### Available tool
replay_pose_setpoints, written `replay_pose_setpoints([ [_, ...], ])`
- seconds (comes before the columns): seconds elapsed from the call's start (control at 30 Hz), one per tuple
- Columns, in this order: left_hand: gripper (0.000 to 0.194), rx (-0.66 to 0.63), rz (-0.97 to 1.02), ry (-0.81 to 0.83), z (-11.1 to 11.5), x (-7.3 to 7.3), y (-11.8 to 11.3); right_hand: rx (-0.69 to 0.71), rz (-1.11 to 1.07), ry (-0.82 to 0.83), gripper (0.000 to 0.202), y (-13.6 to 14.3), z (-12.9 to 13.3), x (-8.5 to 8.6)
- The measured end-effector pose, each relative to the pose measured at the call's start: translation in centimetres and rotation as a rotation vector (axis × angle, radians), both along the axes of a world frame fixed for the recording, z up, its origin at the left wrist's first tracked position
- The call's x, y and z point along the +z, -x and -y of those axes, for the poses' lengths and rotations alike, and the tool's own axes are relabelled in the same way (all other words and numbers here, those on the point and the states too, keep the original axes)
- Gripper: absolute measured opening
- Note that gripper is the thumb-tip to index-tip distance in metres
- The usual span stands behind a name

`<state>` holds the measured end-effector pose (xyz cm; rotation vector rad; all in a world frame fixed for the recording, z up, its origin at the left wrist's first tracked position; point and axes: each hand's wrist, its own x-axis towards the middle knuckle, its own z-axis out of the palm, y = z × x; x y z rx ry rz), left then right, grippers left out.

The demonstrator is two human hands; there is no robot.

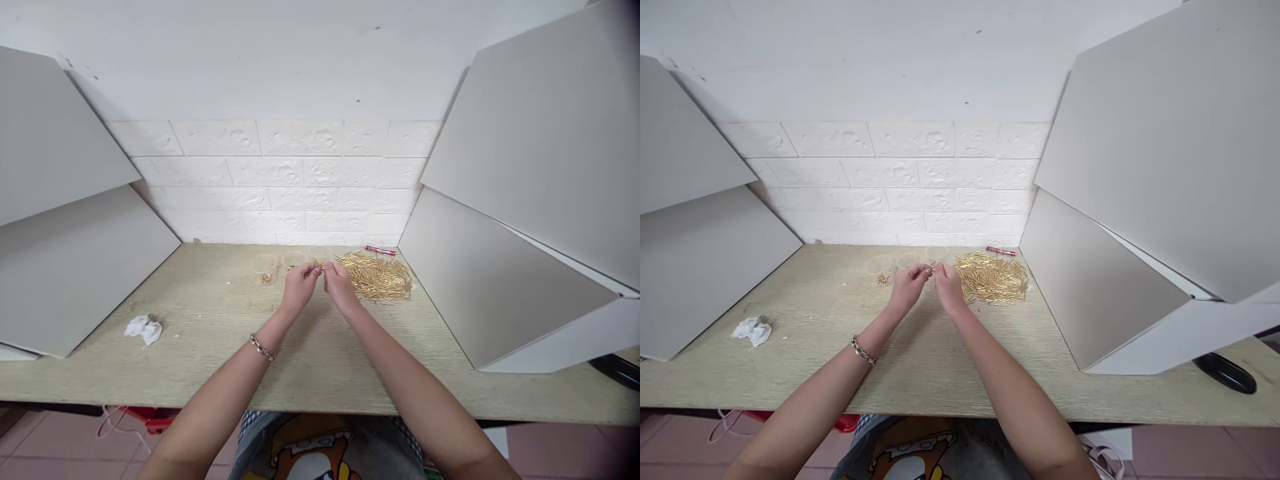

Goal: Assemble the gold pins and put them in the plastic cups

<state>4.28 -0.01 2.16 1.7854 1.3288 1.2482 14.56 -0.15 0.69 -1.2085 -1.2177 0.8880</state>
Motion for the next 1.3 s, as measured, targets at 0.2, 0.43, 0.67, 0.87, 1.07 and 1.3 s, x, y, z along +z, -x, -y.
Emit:
replay_pose_setpoints([
  [0.2,0.019,0.017,-0.014,0.009,0.25,0.21,-0.19,-0.016,0.053,0.002,0.031,0.08,0.14,0.05],
  [0.43,0.019,0.028,-0.001,0.008,0.42,0.22,-0.4,-0.039,0.052,0.005,0.031,0.19,0.02,-0.26],
  [0.67,0.018,0.012,0.051,0.042,0.53,0.1,-0.51,-0.075,0.045,0.021,0.032,0.41,-0.04,-0.62],
  [0.87,0.019,-0.001,0.08,0.049,0.56,-0.02,-0.56,-0.08,0.01,0.053,0.031,0.67,0.03,-0.69],
  [1.07,0.02,-0.002,0.087,0.052,0.39,-0.16,-0.49,-0.074,-0.006,0.076,0.031,0.62,0.1,-0.54],
  [1.3,0.02,-0.03,0.084,0.053,0.12,-0.16,-0.22,-0.049,0.06,0.038,0.031,0.37,0.18,-0.29],
])
